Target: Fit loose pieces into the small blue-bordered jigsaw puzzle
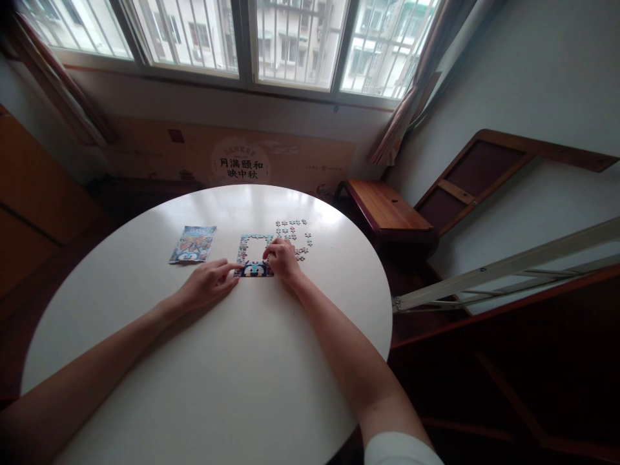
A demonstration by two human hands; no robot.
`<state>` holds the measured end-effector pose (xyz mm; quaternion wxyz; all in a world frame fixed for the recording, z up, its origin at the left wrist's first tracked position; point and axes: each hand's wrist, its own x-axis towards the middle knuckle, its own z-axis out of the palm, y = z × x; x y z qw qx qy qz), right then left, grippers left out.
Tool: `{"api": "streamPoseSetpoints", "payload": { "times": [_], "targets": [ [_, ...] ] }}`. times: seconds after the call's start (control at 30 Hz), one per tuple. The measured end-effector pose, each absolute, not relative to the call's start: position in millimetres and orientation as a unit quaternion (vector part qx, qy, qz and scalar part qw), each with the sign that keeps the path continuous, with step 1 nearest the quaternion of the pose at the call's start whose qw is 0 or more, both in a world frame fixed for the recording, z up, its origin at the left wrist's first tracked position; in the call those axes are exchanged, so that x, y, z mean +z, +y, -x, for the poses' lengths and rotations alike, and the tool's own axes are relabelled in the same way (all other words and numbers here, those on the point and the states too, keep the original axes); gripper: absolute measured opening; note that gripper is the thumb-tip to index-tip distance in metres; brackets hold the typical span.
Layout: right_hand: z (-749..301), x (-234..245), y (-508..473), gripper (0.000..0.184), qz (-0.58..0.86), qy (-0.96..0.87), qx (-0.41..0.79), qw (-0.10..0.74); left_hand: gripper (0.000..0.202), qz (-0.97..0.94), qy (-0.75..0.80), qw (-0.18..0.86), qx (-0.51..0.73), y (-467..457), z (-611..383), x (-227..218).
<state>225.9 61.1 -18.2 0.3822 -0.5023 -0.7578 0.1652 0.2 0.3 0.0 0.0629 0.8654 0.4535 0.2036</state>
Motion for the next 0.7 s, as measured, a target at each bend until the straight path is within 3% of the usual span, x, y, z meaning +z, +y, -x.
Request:
{"api": "streamPoseSetpoints", "payload": {
  "times": [0.7],
  "targets": [
    [-226.3,-12.4,56.1,0.043,0.435,-0.810,0.175,0.351,0.030,-0.866,0.453,0.059,0.204,0.4,-0.2,-0.4]
  ]
}}
